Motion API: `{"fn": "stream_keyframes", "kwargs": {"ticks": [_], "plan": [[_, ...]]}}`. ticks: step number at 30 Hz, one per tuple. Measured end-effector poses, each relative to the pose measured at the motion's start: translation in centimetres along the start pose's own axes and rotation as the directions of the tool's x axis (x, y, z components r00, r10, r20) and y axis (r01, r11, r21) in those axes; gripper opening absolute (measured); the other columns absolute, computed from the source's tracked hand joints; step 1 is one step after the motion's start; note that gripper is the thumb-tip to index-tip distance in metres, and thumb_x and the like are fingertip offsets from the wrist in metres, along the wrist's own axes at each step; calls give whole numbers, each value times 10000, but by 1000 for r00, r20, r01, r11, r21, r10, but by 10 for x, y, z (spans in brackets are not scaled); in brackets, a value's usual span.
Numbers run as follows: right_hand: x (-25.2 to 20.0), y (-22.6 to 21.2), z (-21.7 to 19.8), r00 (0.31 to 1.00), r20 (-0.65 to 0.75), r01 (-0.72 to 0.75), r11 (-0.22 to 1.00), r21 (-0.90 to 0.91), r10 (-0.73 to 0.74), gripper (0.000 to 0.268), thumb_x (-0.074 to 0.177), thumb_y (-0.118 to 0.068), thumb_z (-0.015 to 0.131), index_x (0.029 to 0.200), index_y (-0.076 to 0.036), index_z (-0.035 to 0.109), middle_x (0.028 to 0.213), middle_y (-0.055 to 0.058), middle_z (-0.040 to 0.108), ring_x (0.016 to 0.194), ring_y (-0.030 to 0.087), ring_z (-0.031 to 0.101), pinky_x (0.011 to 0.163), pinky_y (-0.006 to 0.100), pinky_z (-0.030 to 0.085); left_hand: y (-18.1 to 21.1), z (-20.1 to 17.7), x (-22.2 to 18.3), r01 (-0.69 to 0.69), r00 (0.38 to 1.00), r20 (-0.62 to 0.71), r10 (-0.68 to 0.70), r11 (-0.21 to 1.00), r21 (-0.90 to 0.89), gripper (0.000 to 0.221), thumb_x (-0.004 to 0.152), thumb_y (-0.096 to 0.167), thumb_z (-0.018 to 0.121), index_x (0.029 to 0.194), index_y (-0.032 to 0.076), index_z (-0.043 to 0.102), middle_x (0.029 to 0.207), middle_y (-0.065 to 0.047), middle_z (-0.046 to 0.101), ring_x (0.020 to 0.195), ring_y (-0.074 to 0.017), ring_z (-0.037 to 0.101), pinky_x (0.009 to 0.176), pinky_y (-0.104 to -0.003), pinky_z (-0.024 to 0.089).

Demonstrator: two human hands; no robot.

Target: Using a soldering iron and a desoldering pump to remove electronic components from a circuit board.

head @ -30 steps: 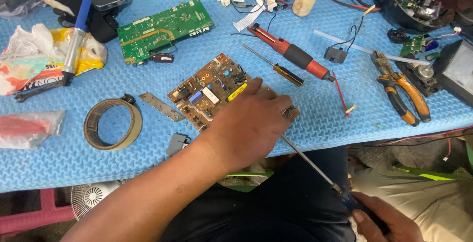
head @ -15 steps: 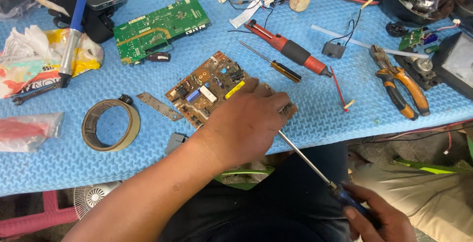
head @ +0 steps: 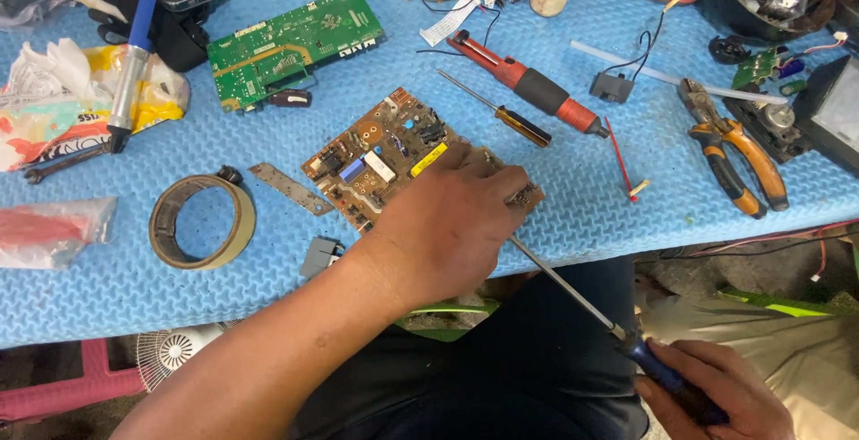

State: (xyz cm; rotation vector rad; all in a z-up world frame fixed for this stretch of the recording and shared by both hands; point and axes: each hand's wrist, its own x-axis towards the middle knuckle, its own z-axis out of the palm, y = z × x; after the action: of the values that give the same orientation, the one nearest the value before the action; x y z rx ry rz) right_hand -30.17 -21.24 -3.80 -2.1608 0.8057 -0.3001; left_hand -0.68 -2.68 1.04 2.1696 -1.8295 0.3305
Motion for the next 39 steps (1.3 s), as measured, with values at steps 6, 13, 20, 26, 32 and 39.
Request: {"fn": "stream_keyframes", "kwargs": {"ticks": [6,13,20,26,32,39], "plan": [[6,0,-5,929,115,-354,935,-3,352,485,827,-140,795,1311,-167,832,585,200,775,497,237,672,586,305,473,4,0,1,26,1000,-10,-26,1000,15,488,668,43,630,1148,76,712,1004,-70,623,818,-378,602,865,-501,471],[2,9,2,995,-101,22,1000,-22,-24,490,740,-99,848,1224,-111,772,1058,119,806,816,139,714,760,240,538,13,2,2,103,993,-55,-100,993,58,375,712,49,627,1075,101,705,939,-64,606,874,-377,587,882,-501,475],[2,-9,-7,950,-110,261,936,-238,-293,275,789,-112,839,1060,-134,797,1077,51,741,626,120,666,617,249,534,13,2,1,102,994,-39,-99,991,87,401,781,68,613,1162,119,728,967,-65,620,948,-411,611,988,-557,466],[3,22,-9,998,65,-7,999,-32,9,381,786,-162,786,1158,-111,854,758,21,792,627,86,606,609,207,507,13,1,2,101,992,-80,-97,993,52,390,737,39,608,1102,90,733,896,-72,591,842,-392,590,959,-551,456],[19,15,-18,887,260,-350,923,-160,382,421,868,-292,723,1257,-222,870,737,53,947,673,139,700,685,257,529,13,3,2,112,993,-56,-107,990,86,388,720,63,634,1092,119,731,920,-58,607,912,-404,606,1018,-579,457],[16,-13,-16,966,11,-258,965,-54,259,554,714,-81,904,1258,-169,853,852,70,836,818,87,632,843,227,494,11,6,0,100,993,-60,-98,995,21,457,746,47,610,1180,104,742,974,-69,615,855,-380,605,978,-557,450]]}}
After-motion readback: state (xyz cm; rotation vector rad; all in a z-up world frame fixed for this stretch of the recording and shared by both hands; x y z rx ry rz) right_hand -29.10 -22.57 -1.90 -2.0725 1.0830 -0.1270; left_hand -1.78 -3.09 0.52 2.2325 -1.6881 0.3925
